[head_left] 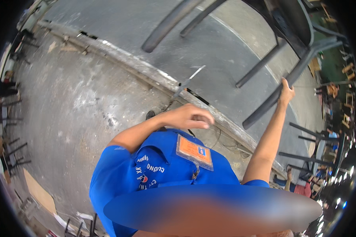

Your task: The person cleans a black chair by first using a handheld blower to remove dust from the seat and legs, then wiping the seat and legs with a white cloth. The chair is rotated and flipped to access all surfaces.

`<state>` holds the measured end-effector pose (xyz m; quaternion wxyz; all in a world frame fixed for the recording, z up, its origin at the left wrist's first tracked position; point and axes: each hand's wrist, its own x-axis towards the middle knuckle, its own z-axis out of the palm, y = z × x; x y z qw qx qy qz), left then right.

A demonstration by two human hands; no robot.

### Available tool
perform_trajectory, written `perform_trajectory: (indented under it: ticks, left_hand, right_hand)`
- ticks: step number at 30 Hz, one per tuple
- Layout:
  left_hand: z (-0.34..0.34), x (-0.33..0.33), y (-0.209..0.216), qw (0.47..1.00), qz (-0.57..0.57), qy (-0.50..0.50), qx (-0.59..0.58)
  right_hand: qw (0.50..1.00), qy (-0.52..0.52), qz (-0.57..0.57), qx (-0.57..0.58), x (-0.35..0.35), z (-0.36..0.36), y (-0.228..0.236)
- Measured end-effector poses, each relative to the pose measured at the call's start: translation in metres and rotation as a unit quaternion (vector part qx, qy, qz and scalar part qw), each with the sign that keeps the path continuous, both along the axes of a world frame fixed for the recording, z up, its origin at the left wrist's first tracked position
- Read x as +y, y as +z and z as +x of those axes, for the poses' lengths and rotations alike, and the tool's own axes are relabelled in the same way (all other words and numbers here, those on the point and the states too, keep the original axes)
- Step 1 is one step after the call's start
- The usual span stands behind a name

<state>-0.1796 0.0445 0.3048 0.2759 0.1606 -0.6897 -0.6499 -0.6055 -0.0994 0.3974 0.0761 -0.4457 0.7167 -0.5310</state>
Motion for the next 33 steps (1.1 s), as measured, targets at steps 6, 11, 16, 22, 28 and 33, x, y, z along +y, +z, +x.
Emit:
perform_trajectory:
  ticks: [6,11,16,22,28,33]
  left_hand:
    - [-0.078,-0.032,0.082,0.871,-0.475,-0.108,-0.066]
    - [-0.188,-0.035,0.188,0.768,-0.633,-0.101,-0.011]
    - [-0.237,-0.023,0.206,0.743,-0.66,-0.104,-0.037]
    - [-0.158,-0.024,0.175,0.82,-0.57,-0.051,-0.016]
    - [0.055,-0.021,0.13,0.955,-0.136,0.013,0.265]
    - [0.096,0.014,0.164,0.859,-0.213,-0.008,0.466]
  right_hand:
    - [0.99,0.013,0.132,-0.038,0.004,0.017,0.01]
    - [0.999,0.002,0.025,-0.04,0.006,0.046,0.013]
    - [1.0,-0.015,0.008,-0.023,0.0,0.052,0.002]
    - [1.0,-0.027,0.002,0.006,-0.002,0.055,-0.008]
    - [0.999,-0.027,-0.019,0.011,0.009,0.077,-0.012]
    - [0.999,-0.026,-0.025,0.009,0.023,0.098,-0.005]
